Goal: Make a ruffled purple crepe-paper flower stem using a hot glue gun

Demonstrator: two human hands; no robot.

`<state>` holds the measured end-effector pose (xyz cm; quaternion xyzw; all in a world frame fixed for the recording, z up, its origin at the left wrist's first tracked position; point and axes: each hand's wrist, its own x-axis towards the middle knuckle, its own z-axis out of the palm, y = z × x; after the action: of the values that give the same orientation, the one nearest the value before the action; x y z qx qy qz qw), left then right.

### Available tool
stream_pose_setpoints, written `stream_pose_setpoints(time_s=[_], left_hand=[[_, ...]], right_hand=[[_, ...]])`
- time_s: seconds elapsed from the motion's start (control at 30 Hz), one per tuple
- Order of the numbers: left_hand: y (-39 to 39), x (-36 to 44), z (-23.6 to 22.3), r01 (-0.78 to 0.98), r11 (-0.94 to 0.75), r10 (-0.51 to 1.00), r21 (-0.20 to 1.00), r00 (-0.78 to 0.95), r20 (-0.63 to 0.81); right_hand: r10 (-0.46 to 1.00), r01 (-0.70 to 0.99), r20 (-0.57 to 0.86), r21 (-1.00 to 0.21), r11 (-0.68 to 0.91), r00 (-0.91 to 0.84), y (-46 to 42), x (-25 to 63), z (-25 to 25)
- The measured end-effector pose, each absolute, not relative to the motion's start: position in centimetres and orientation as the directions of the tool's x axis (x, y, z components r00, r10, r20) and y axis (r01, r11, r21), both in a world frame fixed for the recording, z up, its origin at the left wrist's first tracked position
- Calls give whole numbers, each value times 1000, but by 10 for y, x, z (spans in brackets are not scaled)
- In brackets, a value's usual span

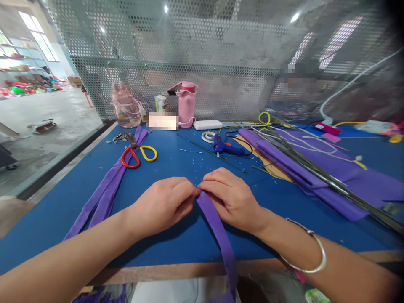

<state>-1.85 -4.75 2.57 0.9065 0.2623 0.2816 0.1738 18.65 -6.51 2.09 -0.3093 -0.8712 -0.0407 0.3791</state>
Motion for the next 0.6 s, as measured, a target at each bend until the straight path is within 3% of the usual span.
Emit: stream_pose_setpoints(time_s=[0.07,0.17,0.27,0.37,0.6], left_hand=[[-51,-15,27,392,-703,674,593,632,382],[-53,-10,30,363,-359,823,860,557,108],[-46,-8,29,394,-111,790,912,592,-160],[-36,-11,27,450,-164,749,878,636,-186],[-32,-14,23,545,-590,705,596,708,49]], right_hand=[[455,563,685,-80,823,-568,-65,188,24],[414,567,623,59,821,-664,-63,190,24],[461,593,562,67,802,-687,-60,191,20],[550,618,542,-70,783,-635,-56,191,16],[710,626,429,-344,700,-558,-58,184,11]])
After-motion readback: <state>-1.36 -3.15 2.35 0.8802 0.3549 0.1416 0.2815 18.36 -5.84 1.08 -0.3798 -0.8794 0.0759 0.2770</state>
